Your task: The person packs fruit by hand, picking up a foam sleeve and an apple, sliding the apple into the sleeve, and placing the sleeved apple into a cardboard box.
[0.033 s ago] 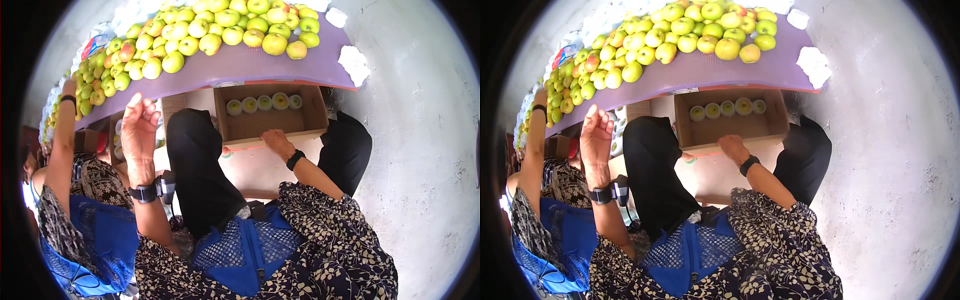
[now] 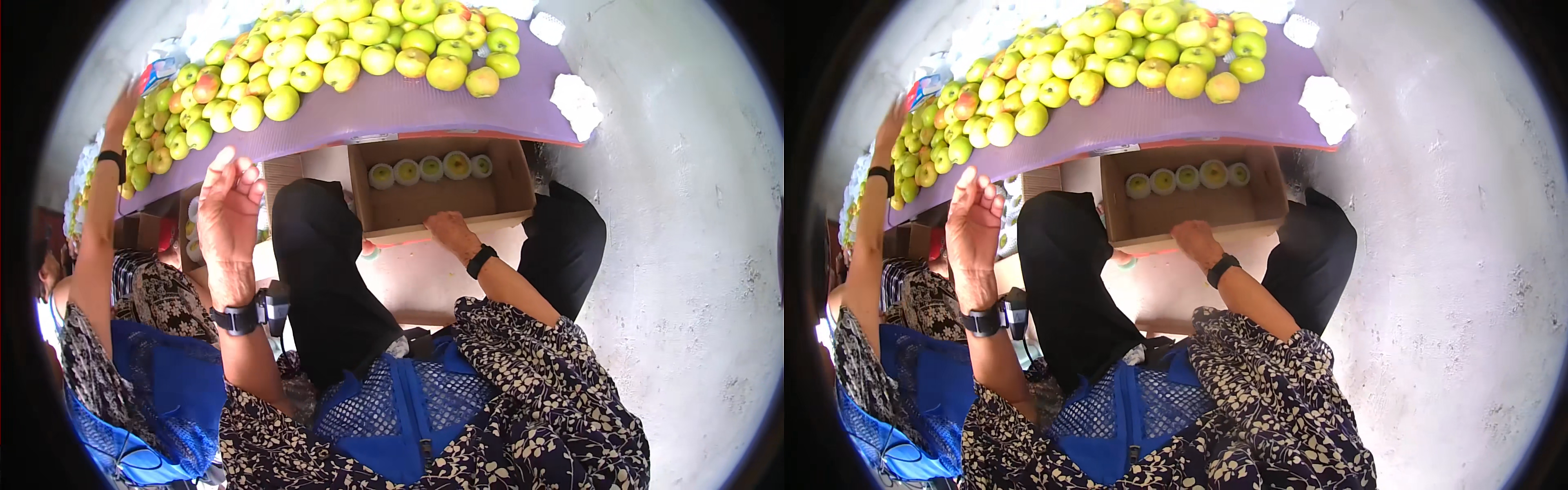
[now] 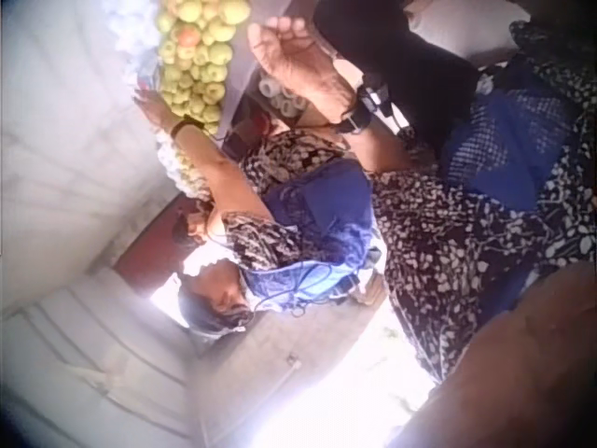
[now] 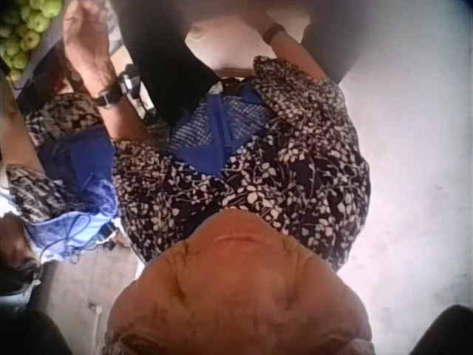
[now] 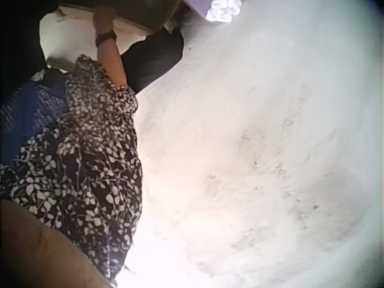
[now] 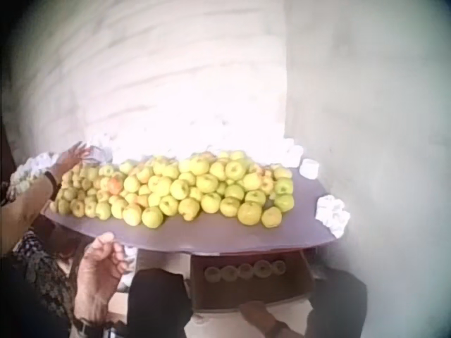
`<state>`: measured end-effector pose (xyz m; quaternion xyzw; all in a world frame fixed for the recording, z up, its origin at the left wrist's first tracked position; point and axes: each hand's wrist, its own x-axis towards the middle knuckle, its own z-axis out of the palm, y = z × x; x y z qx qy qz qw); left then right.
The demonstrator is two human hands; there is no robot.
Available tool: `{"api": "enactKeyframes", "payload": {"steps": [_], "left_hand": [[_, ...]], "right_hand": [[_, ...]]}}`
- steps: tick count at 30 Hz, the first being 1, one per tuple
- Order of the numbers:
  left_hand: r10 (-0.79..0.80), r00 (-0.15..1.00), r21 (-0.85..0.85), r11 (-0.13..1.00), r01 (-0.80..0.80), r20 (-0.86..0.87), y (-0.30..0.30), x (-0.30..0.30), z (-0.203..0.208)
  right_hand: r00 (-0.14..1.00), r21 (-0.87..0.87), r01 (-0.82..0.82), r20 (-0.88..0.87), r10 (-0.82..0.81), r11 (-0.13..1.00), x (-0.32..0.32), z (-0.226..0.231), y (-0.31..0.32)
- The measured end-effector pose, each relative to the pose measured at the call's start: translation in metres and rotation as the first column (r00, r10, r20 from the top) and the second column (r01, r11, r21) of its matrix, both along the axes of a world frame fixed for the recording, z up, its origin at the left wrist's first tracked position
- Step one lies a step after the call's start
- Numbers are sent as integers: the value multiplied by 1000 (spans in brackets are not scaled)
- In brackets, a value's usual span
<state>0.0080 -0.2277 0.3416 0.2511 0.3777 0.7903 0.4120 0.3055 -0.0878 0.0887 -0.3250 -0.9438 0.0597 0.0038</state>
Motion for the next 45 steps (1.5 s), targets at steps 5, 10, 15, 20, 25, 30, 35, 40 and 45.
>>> {"api": "enactKeyframes", "payload": {"steps": [5, 10, 15, 20, 25, 30, 35, 40, 45], "left_hand": [[-212, 977, 201, 956, 214, -33, 15, 35, 45], [-332, 941, 254, 906, 337, -64, 45, 61, 64], [-365, 931, 175, 915, 363, -19, 59, 62, 49], [-384, 923, 129, 917, 378, 29, 71, 54, 42], [-435, 900, 117, 894, 432, -3, 84, 38, 79], [-567, 824, 299, 787, 541, 3, 116, 44, 86], [-302, 936, 115, 938, 325, -181, 149, 60, 14], [-352, 905, -49, 935, 351, -237, 154, 59, -28], [-348, 918, -155, 934, 322, -188, 159, 52, -33]], "right_hand": [[999, -25, -27, 20, 28, 999, -13, 12, -8], [999, -65, -18, 50, 22, 998, -17, 3, -4], [999, -44, -2, 54, 4, 999, -23, 1, -7], [999, -9, 39, 23, -39, 999, -31, -9, -11], [997, -100, 65, 47, -60, 993, -36, -11, -19], [997, -95, 77, 10, -76, 993, -29, 38, -10], [993, -147, -4, 116, 22, 989, -30, 136, -2], [981, -344, -50, 159, 111, 937, -49, 199, 5], [983, -582, -43, 121, 139, 812, -67, 234, 7]]}}
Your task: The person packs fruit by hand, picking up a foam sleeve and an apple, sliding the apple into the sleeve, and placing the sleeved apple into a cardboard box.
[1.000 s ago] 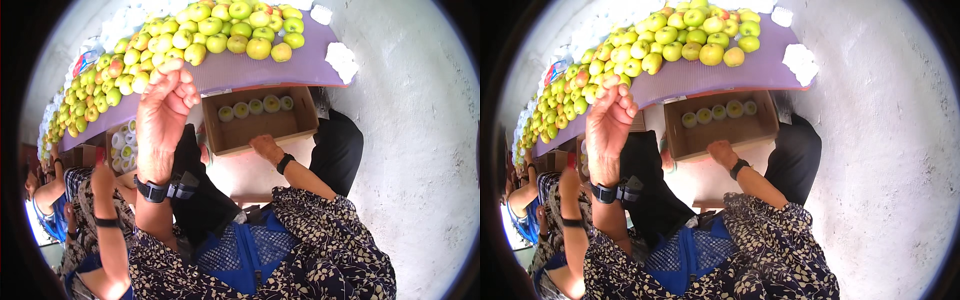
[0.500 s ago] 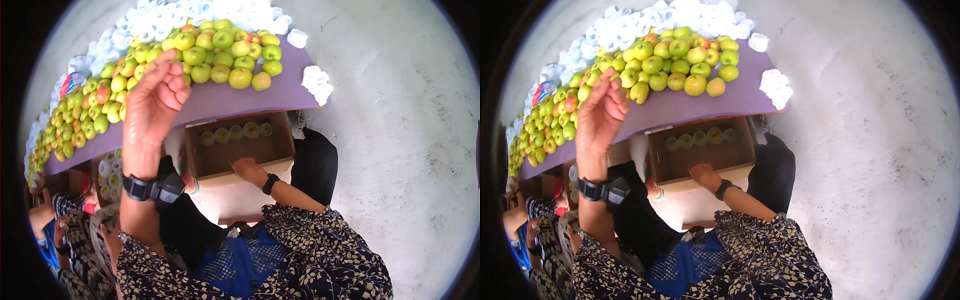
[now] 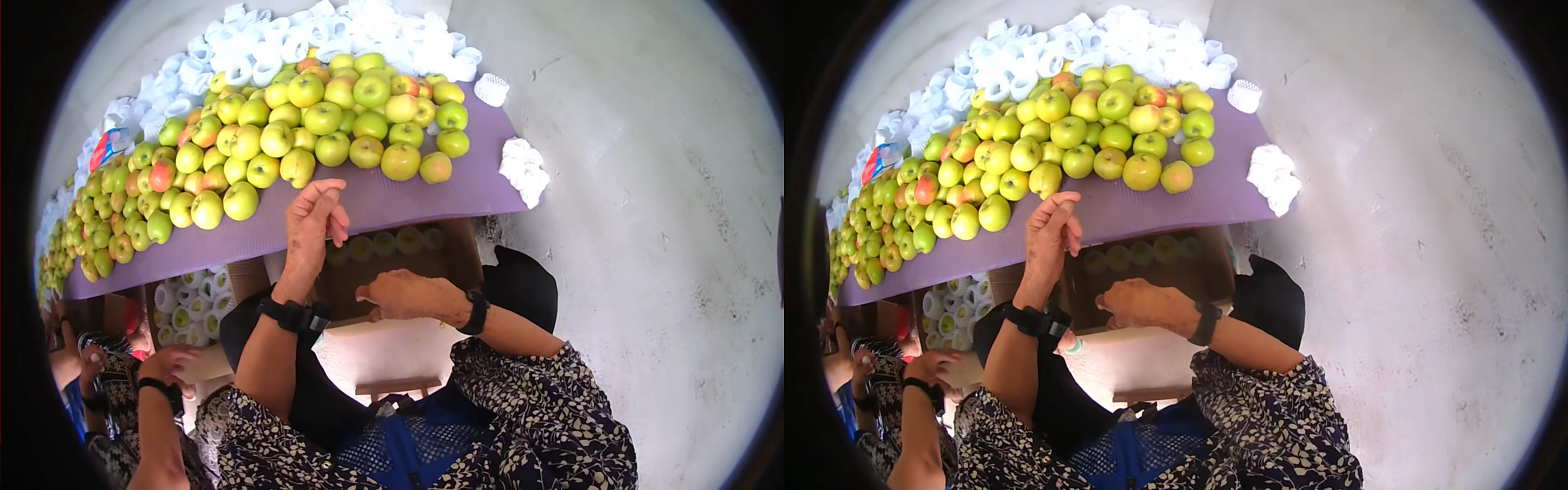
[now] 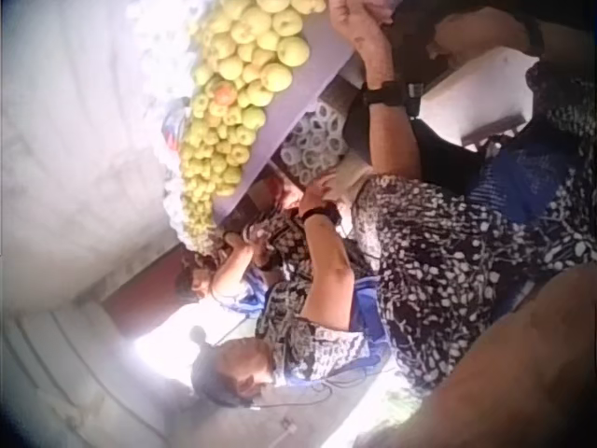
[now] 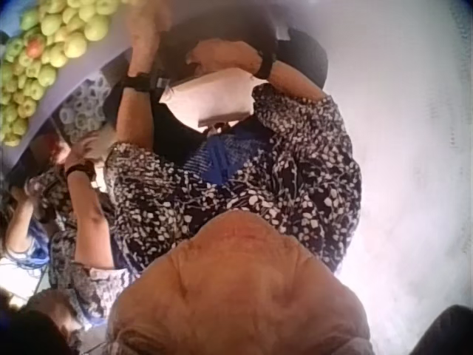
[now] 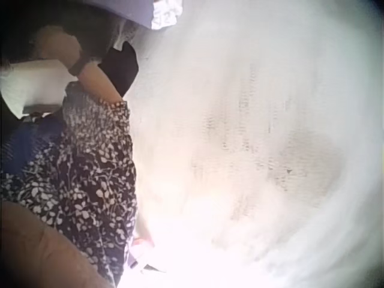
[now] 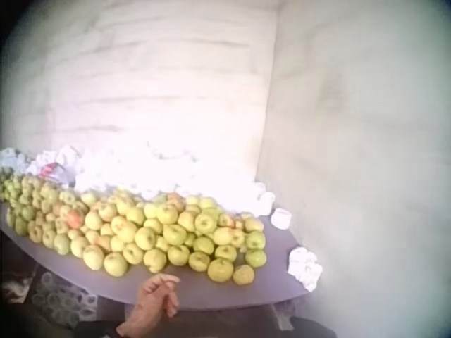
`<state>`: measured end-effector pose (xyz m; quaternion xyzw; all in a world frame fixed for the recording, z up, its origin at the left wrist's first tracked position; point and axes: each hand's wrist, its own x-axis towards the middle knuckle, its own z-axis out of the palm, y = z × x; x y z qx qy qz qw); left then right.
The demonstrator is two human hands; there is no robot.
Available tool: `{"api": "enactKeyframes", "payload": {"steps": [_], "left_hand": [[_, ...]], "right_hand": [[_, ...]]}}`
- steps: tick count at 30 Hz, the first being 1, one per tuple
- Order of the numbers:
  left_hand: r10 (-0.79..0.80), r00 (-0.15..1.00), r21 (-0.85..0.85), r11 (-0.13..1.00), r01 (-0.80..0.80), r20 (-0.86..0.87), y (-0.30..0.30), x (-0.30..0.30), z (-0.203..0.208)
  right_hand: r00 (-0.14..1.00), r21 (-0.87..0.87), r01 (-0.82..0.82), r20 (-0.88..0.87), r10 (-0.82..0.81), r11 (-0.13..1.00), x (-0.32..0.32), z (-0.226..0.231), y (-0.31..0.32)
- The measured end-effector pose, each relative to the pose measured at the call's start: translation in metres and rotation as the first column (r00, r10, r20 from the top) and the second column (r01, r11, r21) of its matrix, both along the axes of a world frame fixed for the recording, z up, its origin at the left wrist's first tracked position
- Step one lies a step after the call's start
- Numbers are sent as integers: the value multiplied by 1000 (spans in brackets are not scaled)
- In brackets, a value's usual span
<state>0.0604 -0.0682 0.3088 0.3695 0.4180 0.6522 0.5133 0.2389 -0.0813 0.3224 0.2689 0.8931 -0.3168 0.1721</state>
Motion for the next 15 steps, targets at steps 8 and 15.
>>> {"api": "enactKeyframes", "payload": {"steps": [8, 15], "left_hand": [[124, 992, -8, 992, -124, 19, 8, -7, -3], [217, 976, -5, 976, -217, 16, 6, -10, 0]], "right_hand": [[880, -150, -8, -471, -64, 989, 14, 76, 27], [102, -201, 211, -969, -226, 956, 43, 165, 12]]}}
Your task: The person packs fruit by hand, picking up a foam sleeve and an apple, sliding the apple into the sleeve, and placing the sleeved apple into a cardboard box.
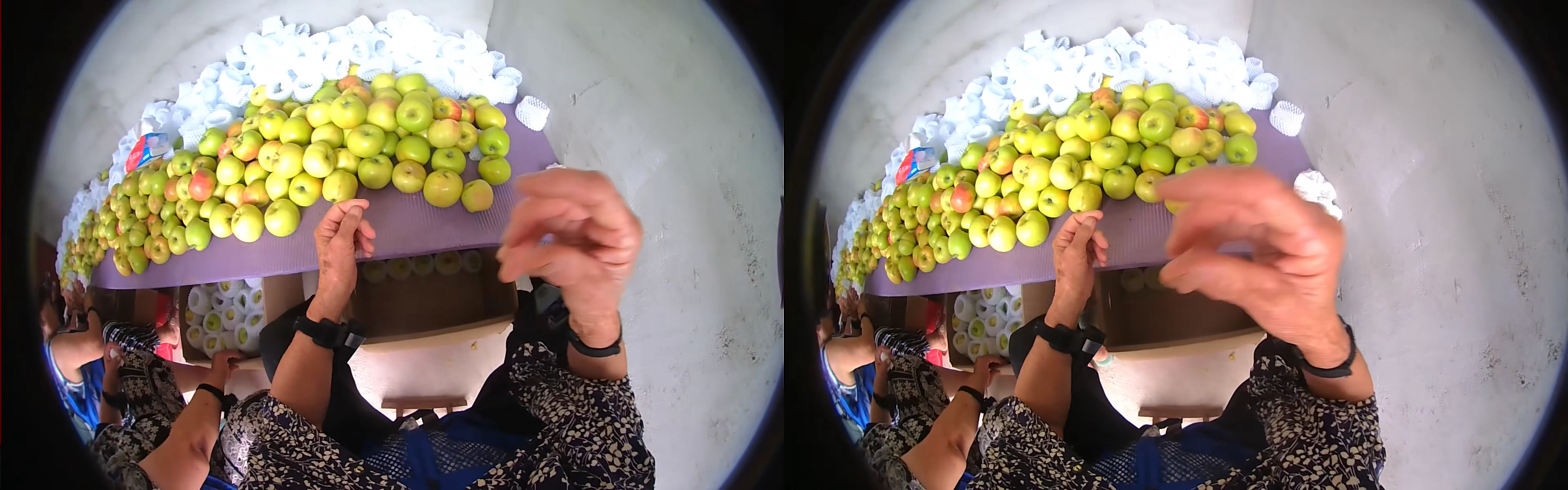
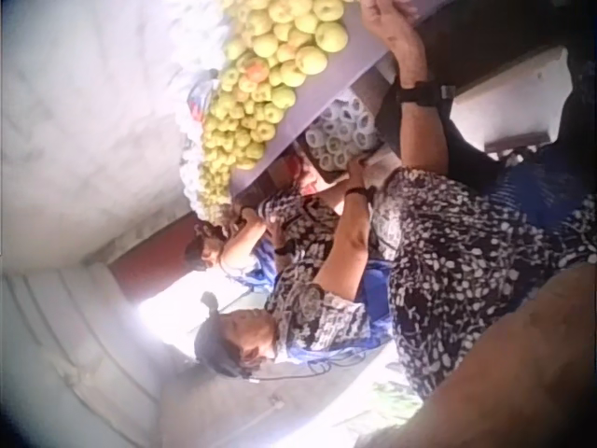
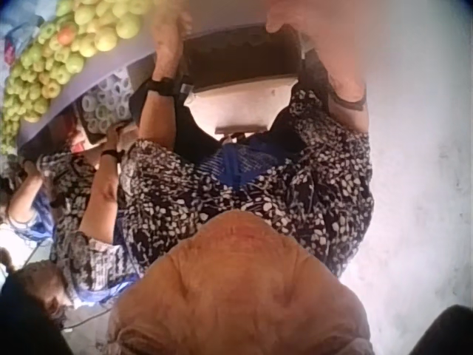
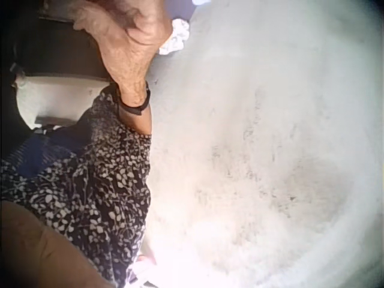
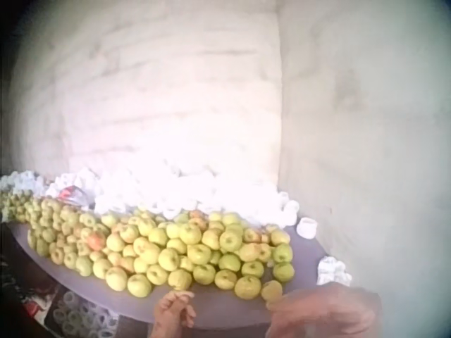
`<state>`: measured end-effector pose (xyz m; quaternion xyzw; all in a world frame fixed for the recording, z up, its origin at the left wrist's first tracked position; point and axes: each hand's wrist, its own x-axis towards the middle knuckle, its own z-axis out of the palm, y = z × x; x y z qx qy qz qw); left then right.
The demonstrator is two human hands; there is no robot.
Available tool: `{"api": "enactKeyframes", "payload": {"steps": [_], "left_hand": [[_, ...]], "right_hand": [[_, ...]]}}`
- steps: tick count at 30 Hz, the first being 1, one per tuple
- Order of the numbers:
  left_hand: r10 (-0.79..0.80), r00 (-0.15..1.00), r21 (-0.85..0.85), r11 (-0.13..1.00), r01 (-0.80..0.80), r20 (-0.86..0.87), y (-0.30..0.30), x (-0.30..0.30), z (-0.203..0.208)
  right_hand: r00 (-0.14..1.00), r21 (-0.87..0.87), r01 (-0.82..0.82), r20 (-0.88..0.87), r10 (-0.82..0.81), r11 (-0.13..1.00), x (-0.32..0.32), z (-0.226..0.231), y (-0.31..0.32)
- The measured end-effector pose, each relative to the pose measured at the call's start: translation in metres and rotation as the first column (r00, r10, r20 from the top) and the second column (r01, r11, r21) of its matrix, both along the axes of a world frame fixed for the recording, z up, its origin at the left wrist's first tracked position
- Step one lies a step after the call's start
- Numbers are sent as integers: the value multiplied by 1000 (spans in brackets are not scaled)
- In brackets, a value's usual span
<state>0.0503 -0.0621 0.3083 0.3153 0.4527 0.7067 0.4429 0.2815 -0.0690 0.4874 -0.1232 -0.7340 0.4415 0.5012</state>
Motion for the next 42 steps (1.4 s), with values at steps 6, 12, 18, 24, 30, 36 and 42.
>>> {"api": "enactKeyframes", "payload": {"steps": [6, 12, 18, 24, 30, 36, 42], "left_hand": [[-22, 994, -3, 1000, 23, 104, 4, 1, -3], [-213, 955, 18, 977, 214, 207, 9, 16, -4], [-253, 942, -87, 957, 277, 222, 13, 21, -3], [-307, 932, -128, 934, 335, 194, 14, 29, -6], [-411, 901, -135, 893, 429, 139, 19, 43, -6], [-450, 887, -187, 867, 461, 101, 18, 52, -5], [-457, 886, -190, 865, 464, 84, 15, 49, -4]], "right_hand": [[988, 22, 150, 41, -151, 988, 2, 9, 27], [816, 198, 385, 382, -433, 901, -12, -4, 102], [738, 11, 590, 399, -545, 807, 31, -62, 164], [658, -62, 688, 474, -586, 723, 61, -112, 185], [605, -42, 732, 497, -622, 680, 66, -129, 191], [502, 88, 763, 543, -673, 640, 72, -131, 214], [335, 310, 649, 704, -627, 695, 62, -127, 223]]}}
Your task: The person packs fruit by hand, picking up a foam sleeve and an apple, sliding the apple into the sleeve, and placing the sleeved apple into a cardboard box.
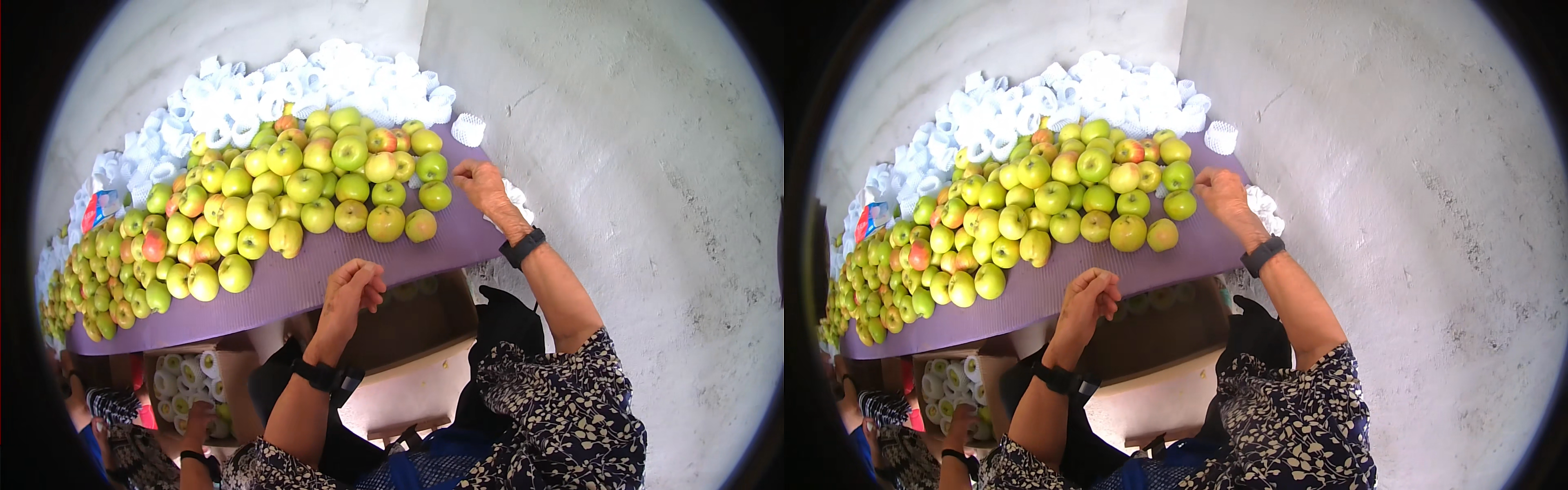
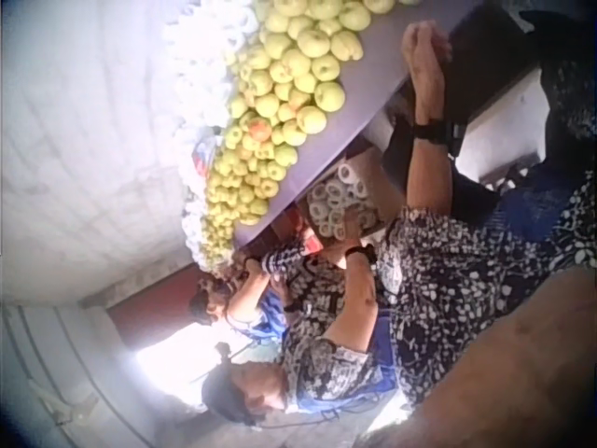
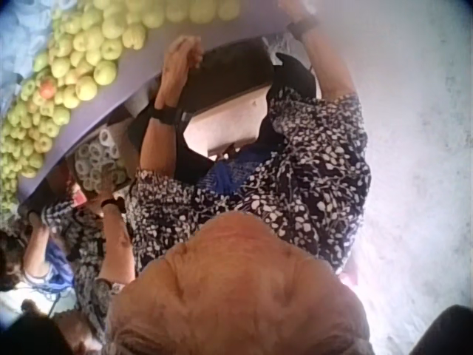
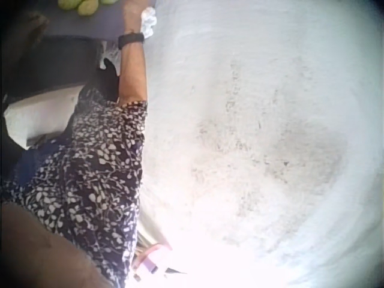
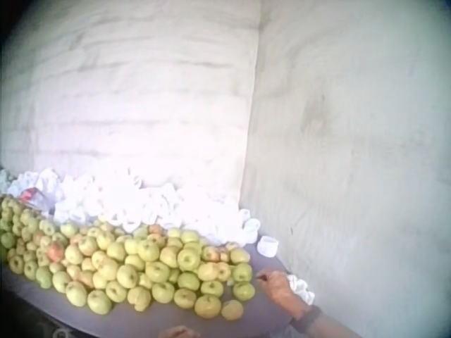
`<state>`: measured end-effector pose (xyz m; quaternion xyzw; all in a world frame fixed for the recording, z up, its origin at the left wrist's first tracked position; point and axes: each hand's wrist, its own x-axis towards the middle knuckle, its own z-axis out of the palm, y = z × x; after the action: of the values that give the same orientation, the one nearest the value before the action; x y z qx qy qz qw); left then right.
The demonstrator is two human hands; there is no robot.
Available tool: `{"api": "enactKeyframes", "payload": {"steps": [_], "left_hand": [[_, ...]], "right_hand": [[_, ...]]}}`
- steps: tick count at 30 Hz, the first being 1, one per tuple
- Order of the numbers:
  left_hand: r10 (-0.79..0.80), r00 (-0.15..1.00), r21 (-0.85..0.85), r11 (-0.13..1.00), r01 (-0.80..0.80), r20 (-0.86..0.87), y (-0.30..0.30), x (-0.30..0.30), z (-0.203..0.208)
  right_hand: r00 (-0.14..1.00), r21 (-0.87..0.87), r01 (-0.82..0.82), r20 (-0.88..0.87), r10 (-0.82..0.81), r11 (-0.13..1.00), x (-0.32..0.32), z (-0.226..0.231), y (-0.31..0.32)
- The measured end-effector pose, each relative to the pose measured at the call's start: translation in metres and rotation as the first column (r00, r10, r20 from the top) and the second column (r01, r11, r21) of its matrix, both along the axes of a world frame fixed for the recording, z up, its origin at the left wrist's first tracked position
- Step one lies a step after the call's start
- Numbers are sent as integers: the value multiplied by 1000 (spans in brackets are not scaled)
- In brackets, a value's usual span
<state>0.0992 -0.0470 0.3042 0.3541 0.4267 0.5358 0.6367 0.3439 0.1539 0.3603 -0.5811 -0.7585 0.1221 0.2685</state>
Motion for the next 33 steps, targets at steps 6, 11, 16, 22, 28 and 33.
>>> {"api": "enactKeyframes", "payload": {"steps": [6, 11, 16, 22, 28, 33], "left_hand": [[1, 1000, -18, 1000, -2, -20, -1, -5, -2], [-2, 1000, -28, 1000, 1, -26, 1, -3, 3], [9, 1000, -25, 1000, -10, -28, -2, -3, 4], [18, 999, -36, 999, -19, -39, -2, -4, 1], [-7, 1000, -37, 999, 7, -21, 4, 4, 2], [121, 991, 95, 989, -116, -57, 2, 2, 4]], "right_hand": [[998, 33, -55, 3, 55, 998, -11, -2, 27], [995, 333, -37, 102, 3, 942, 4, -9, 93], [987, 285, 31, 144, -75, 958, 19, -16, 135], [960, 22, 84, 266, -87, 996, 17, -19, 154], [981, 255, 137, 98, -166, 957, 35, -33, 151], [851, 234, 161, -525, -15, 959, 3, 2, 105]]}}
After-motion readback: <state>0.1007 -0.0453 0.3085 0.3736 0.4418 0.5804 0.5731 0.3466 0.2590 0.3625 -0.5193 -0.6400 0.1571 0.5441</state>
